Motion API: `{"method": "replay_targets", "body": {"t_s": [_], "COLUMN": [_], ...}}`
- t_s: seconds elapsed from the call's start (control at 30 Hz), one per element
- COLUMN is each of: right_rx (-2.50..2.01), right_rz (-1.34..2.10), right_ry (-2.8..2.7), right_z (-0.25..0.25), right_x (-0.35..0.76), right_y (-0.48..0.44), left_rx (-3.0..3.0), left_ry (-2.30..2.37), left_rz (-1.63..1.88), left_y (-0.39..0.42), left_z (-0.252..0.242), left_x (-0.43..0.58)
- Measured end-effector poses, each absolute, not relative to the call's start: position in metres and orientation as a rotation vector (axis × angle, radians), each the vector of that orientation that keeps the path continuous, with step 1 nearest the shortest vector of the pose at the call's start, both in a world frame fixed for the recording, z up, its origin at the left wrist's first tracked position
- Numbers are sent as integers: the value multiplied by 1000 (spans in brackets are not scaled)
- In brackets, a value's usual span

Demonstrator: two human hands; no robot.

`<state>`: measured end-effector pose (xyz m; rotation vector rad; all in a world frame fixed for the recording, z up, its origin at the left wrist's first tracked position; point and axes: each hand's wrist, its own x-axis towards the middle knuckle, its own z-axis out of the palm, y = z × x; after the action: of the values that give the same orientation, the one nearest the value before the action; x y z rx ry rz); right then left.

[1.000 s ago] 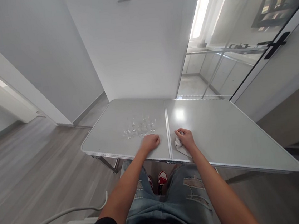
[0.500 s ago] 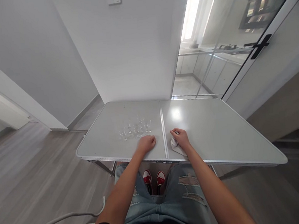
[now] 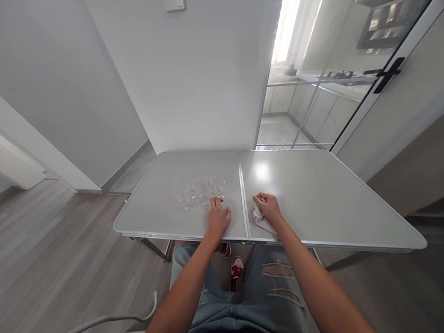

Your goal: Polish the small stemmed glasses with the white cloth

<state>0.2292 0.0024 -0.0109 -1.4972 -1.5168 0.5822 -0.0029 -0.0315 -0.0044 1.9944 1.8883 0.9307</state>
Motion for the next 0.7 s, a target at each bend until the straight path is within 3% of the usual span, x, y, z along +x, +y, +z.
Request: {"method": "replay_targets", "body": {"t_s": [0.23,0.7], "right_rx": [-1476,-1473], "right_rz": [607,615], "right_ry": [-1510,-1501], "right_z": [-10,-12], "right_x": [228,228], "right_y": [2,4], "left_rx": [1600,1582], "left_ry": [1899,1697], "left_rz": [1184,1355], "left_y": [-17,17], "left_z": [-10,-21], "left_x": [14,19]}}
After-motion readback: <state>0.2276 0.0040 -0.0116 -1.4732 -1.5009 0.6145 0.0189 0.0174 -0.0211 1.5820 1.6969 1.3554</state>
